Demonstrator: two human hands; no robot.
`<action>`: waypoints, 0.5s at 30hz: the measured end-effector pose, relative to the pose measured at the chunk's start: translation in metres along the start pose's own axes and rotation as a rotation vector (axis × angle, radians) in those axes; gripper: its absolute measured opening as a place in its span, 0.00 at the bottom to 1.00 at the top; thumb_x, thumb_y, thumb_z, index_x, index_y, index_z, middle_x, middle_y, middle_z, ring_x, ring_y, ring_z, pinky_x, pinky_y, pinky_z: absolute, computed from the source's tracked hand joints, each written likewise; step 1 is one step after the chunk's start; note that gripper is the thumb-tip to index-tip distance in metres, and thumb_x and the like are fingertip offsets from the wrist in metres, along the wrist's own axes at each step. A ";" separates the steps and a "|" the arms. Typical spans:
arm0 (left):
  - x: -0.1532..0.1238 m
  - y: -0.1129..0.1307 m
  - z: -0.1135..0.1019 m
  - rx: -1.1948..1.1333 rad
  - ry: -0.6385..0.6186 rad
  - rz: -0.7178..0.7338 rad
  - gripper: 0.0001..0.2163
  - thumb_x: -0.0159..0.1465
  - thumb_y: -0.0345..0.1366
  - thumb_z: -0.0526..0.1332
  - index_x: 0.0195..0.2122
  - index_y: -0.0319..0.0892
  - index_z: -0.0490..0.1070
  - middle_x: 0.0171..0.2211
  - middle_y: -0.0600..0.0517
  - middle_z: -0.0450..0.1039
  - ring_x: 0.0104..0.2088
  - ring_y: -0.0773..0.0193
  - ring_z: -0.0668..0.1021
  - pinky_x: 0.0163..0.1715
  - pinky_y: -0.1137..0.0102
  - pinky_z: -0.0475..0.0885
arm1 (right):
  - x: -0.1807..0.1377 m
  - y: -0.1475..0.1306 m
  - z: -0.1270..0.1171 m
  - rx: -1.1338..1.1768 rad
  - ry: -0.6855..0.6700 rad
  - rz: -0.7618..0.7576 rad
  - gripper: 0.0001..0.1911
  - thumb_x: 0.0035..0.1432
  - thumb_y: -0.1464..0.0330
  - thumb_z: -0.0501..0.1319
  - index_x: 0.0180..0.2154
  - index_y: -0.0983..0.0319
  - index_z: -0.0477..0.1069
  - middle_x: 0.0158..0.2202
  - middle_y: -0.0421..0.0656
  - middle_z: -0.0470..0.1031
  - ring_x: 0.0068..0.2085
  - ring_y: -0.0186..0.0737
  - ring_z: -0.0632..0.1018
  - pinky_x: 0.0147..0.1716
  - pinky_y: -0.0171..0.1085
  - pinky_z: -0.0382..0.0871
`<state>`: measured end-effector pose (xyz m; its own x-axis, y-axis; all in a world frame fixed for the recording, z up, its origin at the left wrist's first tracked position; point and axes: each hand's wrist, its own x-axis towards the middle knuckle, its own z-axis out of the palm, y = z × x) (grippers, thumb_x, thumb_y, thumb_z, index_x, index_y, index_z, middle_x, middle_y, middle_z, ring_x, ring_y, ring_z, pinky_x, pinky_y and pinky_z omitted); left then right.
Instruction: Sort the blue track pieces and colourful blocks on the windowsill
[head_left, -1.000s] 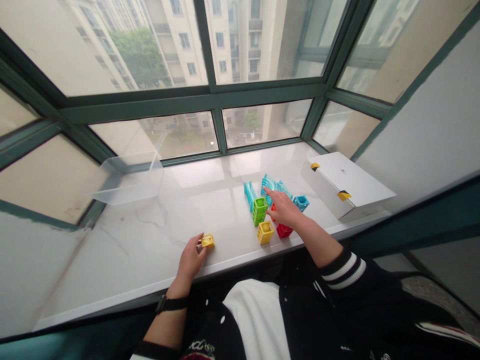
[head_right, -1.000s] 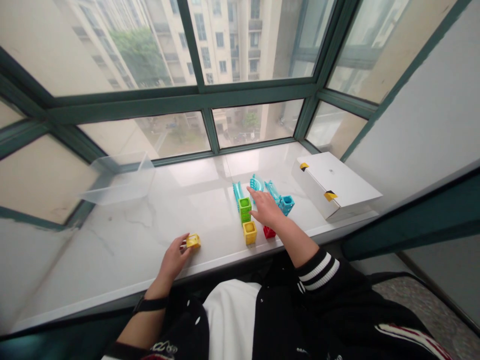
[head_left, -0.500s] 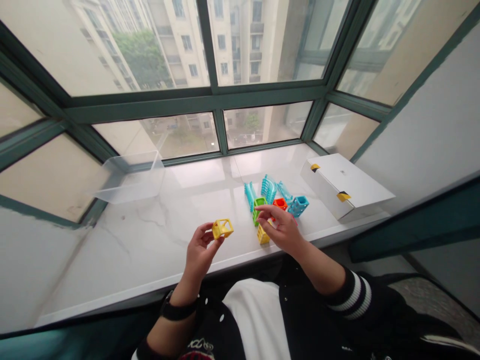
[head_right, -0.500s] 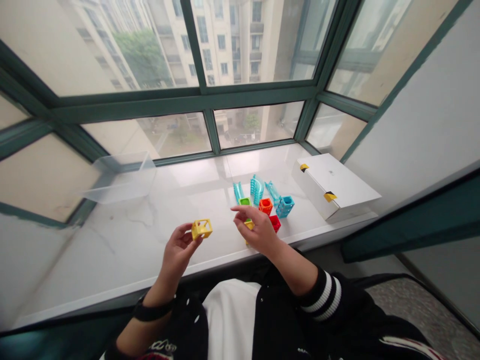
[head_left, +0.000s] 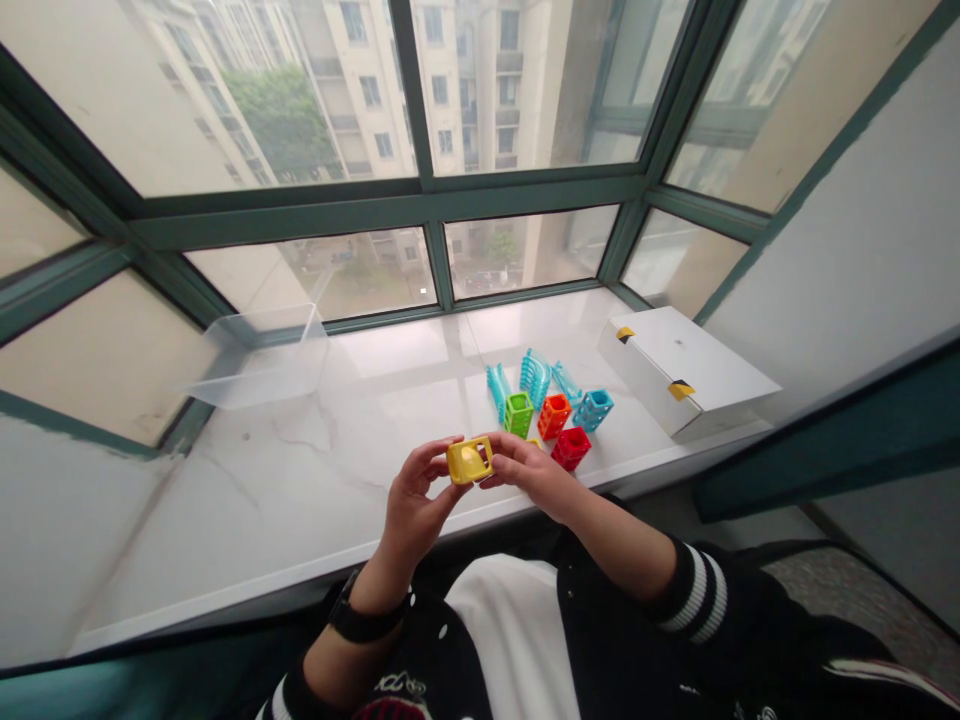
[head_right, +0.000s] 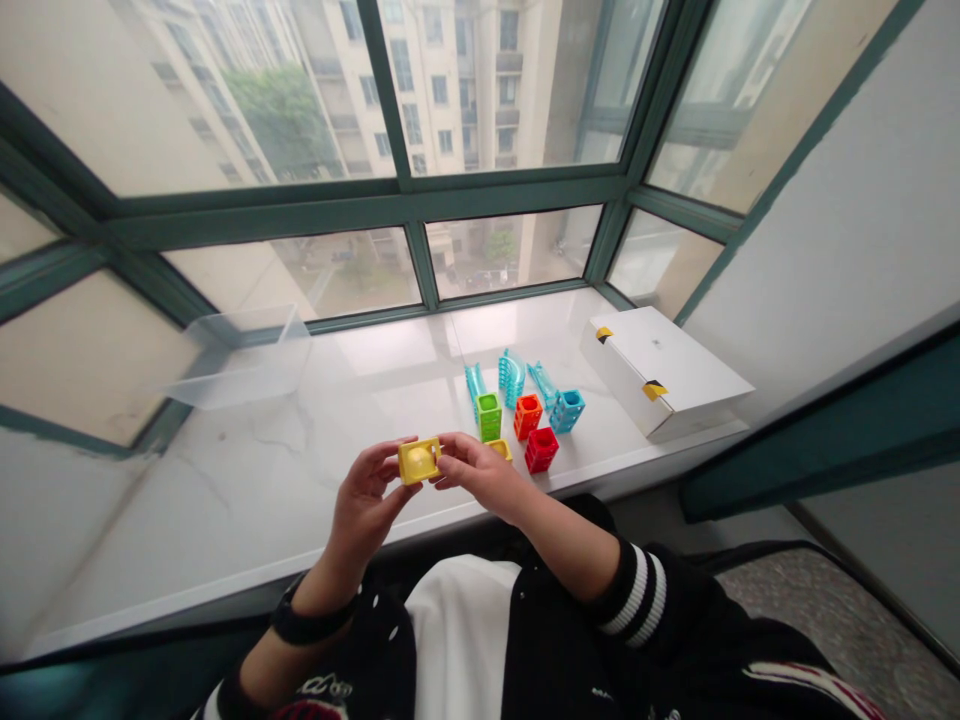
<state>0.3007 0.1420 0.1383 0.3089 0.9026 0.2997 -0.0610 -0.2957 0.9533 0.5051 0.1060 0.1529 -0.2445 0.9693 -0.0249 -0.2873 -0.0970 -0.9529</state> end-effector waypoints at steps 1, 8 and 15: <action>0.000 0.000 0.001 0.014 -0.004 0.003 0.21 0.61 0.42 0.74 0.54 0.47 0.72 0.58 0.43 0.78 0.48 0.54 0.84 0.49 0.57 0.83 | 0.000 0.000 0.000 -0.004 -0.009 -0.005 0.30 0.59 0.49 0.72 0.56 0.57 0.72 0.53 0.46 0.77 0.49 0.44 0.81 0.50 0.44 0.78; 0.002 -0.007 0.004 0.052 -0.019 0.001 0.22 0.62 0.41 0.73 0.56 0.49 0.73 0.61 0.44 0.75 0.49 0.55 0.83 0.47 0.60 0.83 | 0.001 0.005 0.000 -0.170 0.083 -0.064 0.34 0.57 0.54 0.75 0.60 0.55 0.68 0.53 0.45 0.78 0.51 0.45 0.81 0.54 0.45 0.77; -0.002 -0.015 0.007 -0.026 -0.114 -0.087 0.30 0.64 0.43 0.71 0.66 0.50 0.67 0.55 0.44 0.77 0.51 0.54 0.83 0.52 0.57 0.82 | -0.001 0.004 -0.004 -0.268 0.145 -0.095 0.33 0.58 0.57 0.74 0.61 0.56 0.67 0.53 0.47 0.78 0.51 0.47 0.83 0.55 0.48 0.78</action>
<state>0.3074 0.1424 0.1232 0.4197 0.8828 0.2108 -0.0530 -0.2080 0.9767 0.5086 0.1055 0.1481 -0.0878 0.9952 0.0436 -0.0432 0.0399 -0.9983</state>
